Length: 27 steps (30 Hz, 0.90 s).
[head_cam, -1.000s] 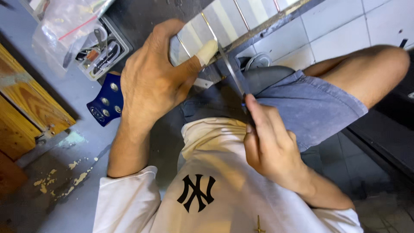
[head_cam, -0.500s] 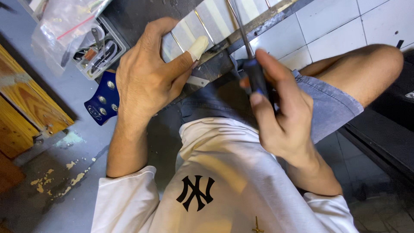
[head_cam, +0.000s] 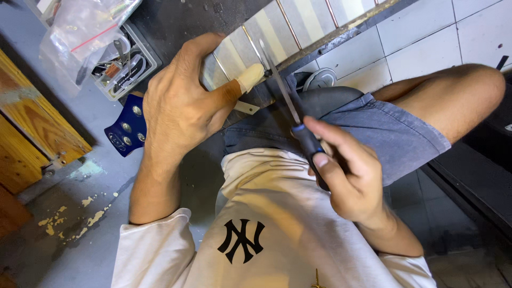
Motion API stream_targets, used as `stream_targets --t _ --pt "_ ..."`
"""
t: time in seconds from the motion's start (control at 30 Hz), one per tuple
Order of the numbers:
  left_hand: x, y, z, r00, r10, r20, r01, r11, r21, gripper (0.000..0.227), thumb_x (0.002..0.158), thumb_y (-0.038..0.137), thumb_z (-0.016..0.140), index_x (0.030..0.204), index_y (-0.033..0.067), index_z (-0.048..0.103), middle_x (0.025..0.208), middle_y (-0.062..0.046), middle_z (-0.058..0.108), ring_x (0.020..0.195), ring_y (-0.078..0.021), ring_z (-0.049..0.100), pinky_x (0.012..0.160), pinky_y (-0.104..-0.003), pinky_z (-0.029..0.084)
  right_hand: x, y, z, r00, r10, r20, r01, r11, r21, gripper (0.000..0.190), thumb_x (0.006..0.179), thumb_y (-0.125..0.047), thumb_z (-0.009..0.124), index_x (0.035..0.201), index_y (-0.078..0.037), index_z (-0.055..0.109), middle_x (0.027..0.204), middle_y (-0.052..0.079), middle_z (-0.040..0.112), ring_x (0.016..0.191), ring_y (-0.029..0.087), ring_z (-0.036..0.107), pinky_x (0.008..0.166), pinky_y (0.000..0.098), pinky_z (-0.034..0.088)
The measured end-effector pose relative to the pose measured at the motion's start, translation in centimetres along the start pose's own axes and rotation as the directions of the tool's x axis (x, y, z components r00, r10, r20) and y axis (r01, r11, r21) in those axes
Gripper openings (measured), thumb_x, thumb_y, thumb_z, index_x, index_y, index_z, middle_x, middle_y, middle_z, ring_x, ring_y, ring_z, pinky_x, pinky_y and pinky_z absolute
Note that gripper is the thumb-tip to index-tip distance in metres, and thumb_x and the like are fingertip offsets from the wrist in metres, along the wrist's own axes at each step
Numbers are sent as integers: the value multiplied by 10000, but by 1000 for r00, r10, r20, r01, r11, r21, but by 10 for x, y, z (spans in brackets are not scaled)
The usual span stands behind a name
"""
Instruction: The person uses a metal file to smooth the edges of the frets on a guitar neck. The person holds the neck with the left hand and files the frets with the right hand, moving along the fretboard.
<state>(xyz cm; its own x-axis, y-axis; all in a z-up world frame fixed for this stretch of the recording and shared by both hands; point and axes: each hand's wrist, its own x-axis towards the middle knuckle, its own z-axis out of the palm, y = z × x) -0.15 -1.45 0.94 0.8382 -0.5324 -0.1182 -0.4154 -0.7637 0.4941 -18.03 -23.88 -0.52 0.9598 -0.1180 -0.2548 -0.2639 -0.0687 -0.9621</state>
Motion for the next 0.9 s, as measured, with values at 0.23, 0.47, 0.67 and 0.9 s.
stream_targets --t 0.23,0.47,0.67,0.9 --pt "0 -4 1 998 58 15 -58 998 31 511 1016 293 739 1427 67 536 1385 -57 673 1160 -350 721 841 -534 556 -7 -3 -10 966 -211 149 244 935 -259 442 1098 89 446 1539 109 470 1188 228 656 995 281 657 928 372 544" --pt "-1 -13 0 909 416 -30 -390 873 293 221 1074 137 794 1232 166 641 1389 -182 598 1019 -383 707 596 -473 550 67 -45 21 958 -156 240 256 841 -477 692 990 36 480 1660 2 310 1271 204 577 1062 482 613 745 588 530" --pt "-3 -15 2 941 338 -10 -327 916 231 85 1070 199 742 1081 220 660 1431 -155 609 1130 -399 724 703 -530 586 15 -34 0 952 -155 263 285 760 -585 646 995 63 420 1638 30 362 1513 186 604 1299 352 654 888 475 612" --pt "0 -15 2 923 384 -31 -365 898 245 120 1094 179 774 1122 223 666 1396 -165 600 1014 -398 721 583 -498 538 31 -42 8 965 -102 242 236 742 -628 710 910 64 474 1616 6 431 1424 147 623 1062 350 721 673 502 589"
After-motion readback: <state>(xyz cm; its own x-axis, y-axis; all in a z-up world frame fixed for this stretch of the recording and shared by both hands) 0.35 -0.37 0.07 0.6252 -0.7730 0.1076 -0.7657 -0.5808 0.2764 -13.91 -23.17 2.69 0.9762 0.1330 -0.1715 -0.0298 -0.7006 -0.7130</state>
